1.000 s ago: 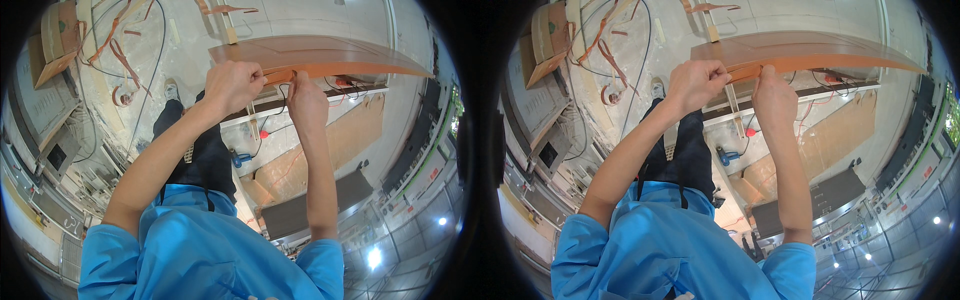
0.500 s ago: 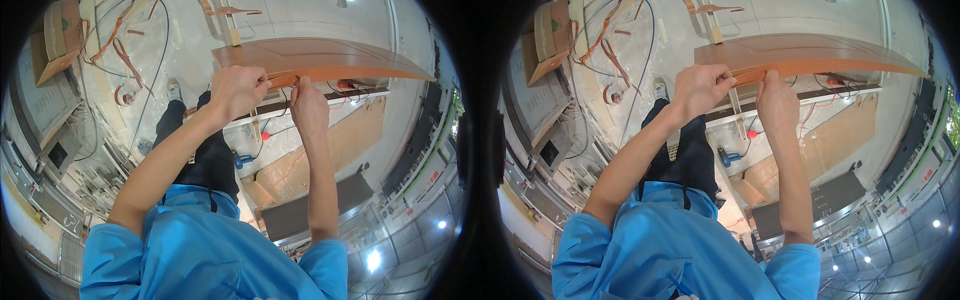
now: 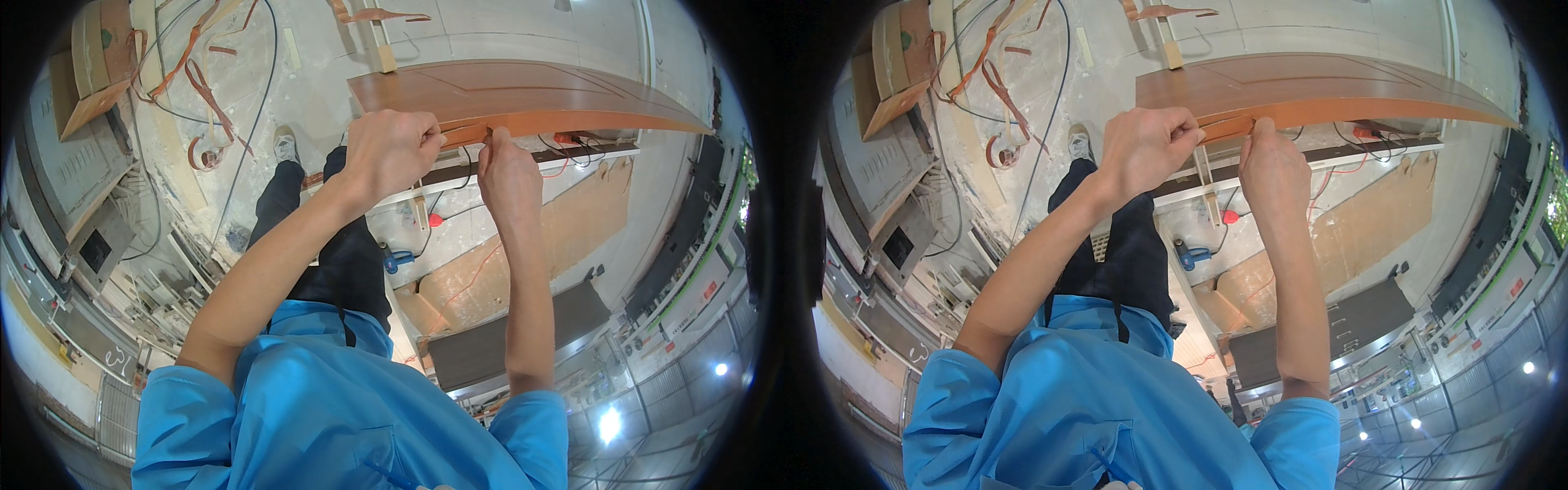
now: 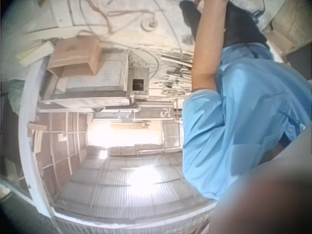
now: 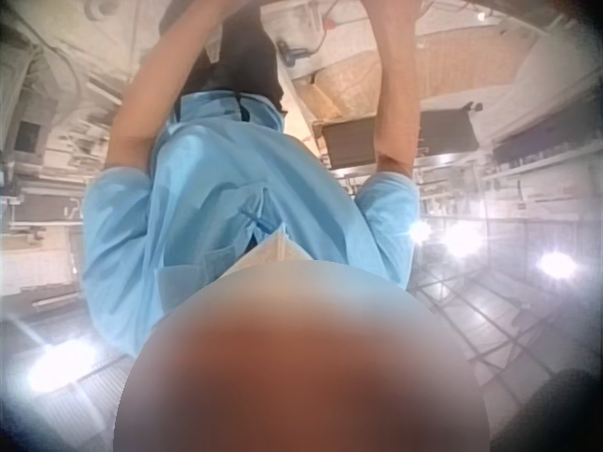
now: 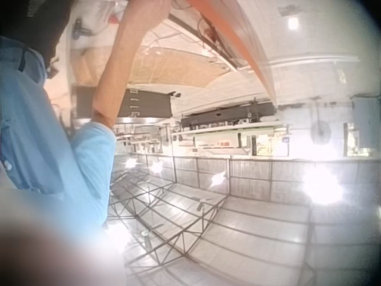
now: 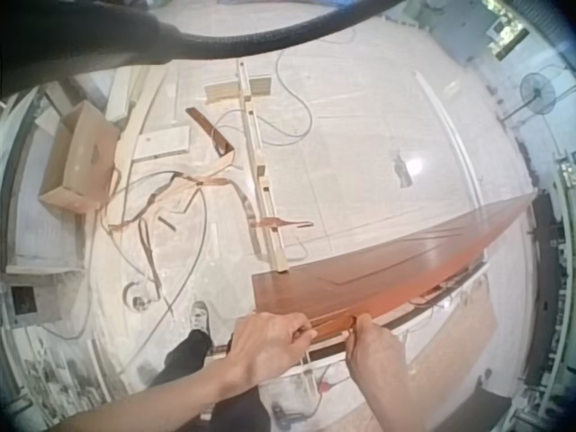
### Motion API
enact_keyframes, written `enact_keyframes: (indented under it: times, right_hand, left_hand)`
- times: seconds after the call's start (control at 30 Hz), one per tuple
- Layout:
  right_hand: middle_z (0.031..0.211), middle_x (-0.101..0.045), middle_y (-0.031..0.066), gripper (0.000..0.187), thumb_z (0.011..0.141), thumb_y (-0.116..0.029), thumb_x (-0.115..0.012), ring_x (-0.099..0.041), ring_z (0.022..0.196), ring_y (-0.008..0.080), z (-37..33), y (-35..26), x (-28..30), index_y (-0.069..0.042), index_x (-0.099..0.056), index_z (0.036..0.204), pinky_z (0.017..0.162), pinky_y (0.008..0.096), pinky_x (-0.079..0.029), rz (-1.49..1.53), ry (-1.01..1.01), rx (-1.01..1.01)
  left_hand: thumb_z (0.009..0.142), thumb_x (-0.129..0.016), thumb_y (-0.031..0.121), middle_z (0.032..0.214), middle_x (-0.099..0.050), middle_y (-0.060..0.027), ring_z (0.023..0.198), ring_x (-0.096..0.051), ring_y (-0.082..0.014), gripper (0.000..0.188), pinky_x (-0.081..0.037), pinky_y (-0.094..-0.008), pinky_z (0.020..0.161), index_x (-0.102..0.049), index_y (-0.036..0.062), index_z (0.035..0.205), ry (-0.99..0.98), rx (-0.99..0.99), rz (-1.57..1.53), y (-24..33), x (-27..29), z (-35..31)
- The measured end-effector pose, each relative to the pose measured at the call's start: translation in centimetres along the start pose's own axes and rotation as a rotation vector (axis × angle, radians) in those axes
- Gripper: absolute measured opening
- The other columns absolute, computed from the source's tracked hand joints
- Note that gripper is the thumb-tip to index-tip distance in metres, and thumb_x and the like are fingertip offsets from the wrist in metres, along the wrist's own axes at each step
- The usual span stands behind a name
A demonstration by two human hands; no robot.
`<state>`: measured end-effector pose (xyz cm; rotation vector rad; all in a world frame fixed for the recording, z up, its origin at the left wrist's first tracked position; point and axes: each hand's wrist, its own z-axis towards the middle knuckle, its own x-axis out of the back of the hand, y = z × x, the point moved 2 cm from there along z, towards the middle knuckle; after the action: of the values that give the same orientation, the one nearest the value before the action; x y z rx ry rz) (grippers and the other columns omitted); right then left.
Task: The person trims excess wood veneer from the edges of a wooden door using a utility knife. They then position a metal door handle on the door to check fit and alignment.
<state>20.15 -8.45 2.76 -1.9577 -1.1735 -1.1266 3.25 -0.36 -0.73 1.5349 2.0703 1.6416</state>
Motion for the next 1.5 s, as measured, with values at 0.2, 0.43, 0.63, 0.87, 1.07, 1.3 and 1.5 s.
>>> enact_keyframes:
  times: [0.2,0.43,0.63,0.87,1.07,1.3,1.5]
  right_hand:
    - [0.081,-0.070,0.0231,0.019,0.100,-0.020,-0.059,-0.070,0.079,0.0431,0.1,-0.1,0.3,-0.001,-0.058,0.097,0.069,0.0538,-0.055,-0.018,-0.016,-0.006]
    - [0.082,-0.071,0.0246,0.018,0.100,-0.020,-0.060,-0.071,0.081,0.0442,0.1,0.0,0.3,-0.002,-0.058,0.099,0.070,0.0541,-0.056,-0.013,-0.061,-0.030]
    - [0.082,-0.071,0.0253,0.017,0.100,-0.020,-0.060,-0.071,0.081,0.0449,0.1,0.2,0.2,-0.003,-0.058,0.100,0.071,0.0546,-0.056,0.011,-0.075,-0.054]
    - [0.081,-0.070,0.0261,0.017,0.099,-0.019,-0.060,-0.071,0.080,0.0456,-0.1,0.2,0.1,-0.002,-0.057,0.099,0.069,0.0553,-0.056,0.002,-0.059,-0.028]
    - [0.081,-0.070,0.0265,0.017,0.099,-0.018,-0.059,-0.070,0.080,0.0468,-0.2,0.5,0.0,-0.001,-0.056,0.098,0.070,0.0561,-0.055,0.017,-0.074,-0.017]
    - [0.082,-0.069,0.0282,0.019,0.101,-0.018,-0.054,-0.069,0.082,0.0483,1.1,0.7,1.2,0.000,-0.059,0.103,0.073,0.0571,-0.054,-0.029,-0.138,0.031]
    - [0.077,-0.066,0.0269,0.019,0.103,-0.016,-0.052,-0.069,0.077,0.0441,-0.7,2.5,6.0,0.002,-0.059,0.101,0.068,0.0523,-0.054,0.314,0.095,0.011]
  left_hand:
    - [0.093,-0.069,0.027,0.068,-0.071,-0.0087,0.062,-0.069,-0.0277,0.019,-0.052,-0.0394,0.059,-0.075,0.0099,0.087,0.033,-0.028,-0.040,-0.1,-0.2,0.0]
    - [0.093,-0.069,0.026,0.066,-0.070,-0.0088,0.059,-0.069,-0.0272,0.019,-0.052,-0.0389,0.058,-0.076,0.0097,0.087,0.054,-0.067,-0.021,-0.2,-0.3,-0.1]
    - [0.093,-0.069,0.026,0.067,-0.071,-0.0088,0.059,-0.069,-0.0270,0.019,-0.052,-0.0388,0.058,-0.076,0.0096,0.087,0.059,-0.064,-0.021,-0.2,-0.5,0.0]
    - [0.093,-0.070,0.024,0.067,-0.071,-0.0086,0.059,-0.069,-0.0258,0.018,-0.052,-0.0384,0.059,-0.076,0.0081,0.088,0.074,-0.082,-0.026,-0.2,-0.4,-0.1]
    - [0.093,-0.070,0.024,0.067,-0.071,-0.0084,0.059,-0.069,-0.0258,0.018,-0.052,-0.0382,0.059,-0.075,0.0075,0.088,0.047,-0.065,-0.041,-0.3,-0.5,-0.1]
    - [0.093,-0.070,0.026,0.070,-0.073,-0.0061,0.059,-0.069,-0.0189,0.020,-0.052,-0.0343,0.059,-0.075,0.0073,0.087,-0.056,0.040,-0.085,0.4,0.8,0.6]
    - [0.095,-0.070,0.026,0.067,-0.071,-0.0008,0.059,-0.067,-0.0101,0.023,-0.052,-0.0290,0.058,-0.074,0.0052,0.086,-0.287,0.229,-0.329,0.4,0.5,0.6]
